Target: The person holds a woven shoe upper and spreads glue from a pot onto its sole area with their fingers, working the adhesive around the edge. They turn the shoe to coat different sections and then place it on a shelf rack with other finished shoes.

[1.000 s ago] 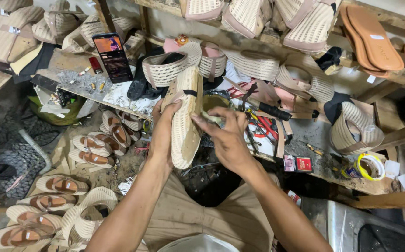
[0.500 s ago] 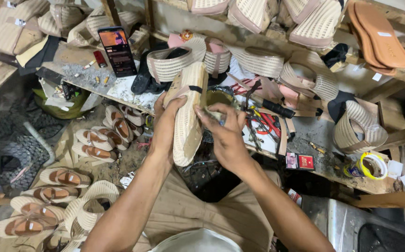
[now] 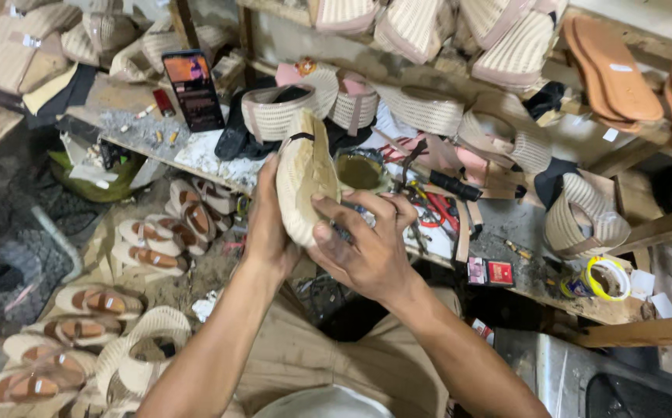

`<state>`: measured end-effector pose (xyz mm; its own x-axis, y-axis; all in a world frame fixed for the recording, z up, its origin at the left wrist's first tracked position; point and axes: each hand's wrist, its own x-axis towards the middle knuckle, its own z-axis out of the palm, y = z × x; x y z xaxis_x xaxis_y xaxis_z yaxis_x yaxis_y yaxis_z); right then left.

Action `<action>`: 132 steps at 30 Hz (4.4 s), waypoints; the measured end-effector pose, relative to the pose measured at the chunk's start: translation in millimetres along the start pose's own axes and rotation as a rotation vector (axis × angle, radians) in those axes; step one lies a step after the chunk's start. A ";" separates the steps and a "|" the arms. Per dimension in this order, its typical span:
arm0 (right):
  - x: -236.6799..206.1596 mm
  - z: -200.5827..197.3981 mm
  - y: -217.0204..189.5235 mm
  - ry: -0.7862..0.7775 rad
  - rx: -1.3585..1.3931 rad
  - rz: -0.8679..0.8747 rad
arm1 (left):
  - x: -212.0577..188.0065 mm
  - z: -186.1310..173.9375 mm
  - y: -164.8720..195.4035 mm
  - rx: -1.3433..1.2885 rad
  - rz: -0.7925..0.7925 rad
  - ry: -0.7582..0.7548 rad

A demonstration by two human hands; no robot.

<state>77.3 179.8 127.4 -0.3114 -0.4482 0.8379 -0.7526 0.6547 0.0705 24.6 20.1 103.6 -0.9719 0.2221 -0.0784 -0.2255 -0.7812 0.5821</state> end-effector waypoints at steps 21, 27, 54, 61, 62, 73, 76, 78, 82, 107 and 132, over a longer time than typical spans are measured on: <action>23.4 13.8 76.4 -0.274 0.158 0.560 | -10.8 -91.2 -23.7 0.301 0.201 -0.004; -44.0 48.7 114.0 -0.628 -0.214 0.424 | -13.6 -90.2 -4.9 0.428 0.442 0.019; -26.2 -25.9 29.8 -0.236 0.510 0.531 | 16.9 -34.5 -0.9 1.421 1.246 -0.563; -27.4 -31.6 15.1 -0.215 0.283 0.368 | 15.2 -34.2 7.2 1.423 1.226 -0.569; -27.4 -32.8 15.8 -0.225 0.262 0.355 | 15.0 -35.4 6.9 1.410 1.230 -0.569; -19.3 -27.7 16.1 -0.159 0.261 0.297 | 10.2 -30.6 10.6 1.368 1.199 -0.581; -18.8 -29.5 18.2 -0.073 0.225 0.156 | 6.3 -30.6 11.1 1.347 1.168 -0.552; -18.4 -28.3 22.3 -0.049 0.202 0.142 | 4.9 -32.2 10.3 1.332 1.193 -0.545; -17.3 -23.7 27.2 -0.102 0.206 0.186 | 3.2 -35.2 6.8 1.377 1.158 -0.513; -14.9 -22.2 38.6 -0.068 0.118 0.062 | 1.2 -52.6 -12.1 1.271 0.803 -0.306; -54.7 51.6 113.0 -0.541 -0.033 0.872 | 24.9 -60.0 15.0 1.021 0.494 -0.311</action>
<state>-20.6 246.9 61.7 -0.9682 -0.0172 0.2496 -0.1253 0.8969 -0.4242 -7.1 -21.1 61.8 -0.8484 0.2690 0.4558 0.4672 -0.0242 0.8838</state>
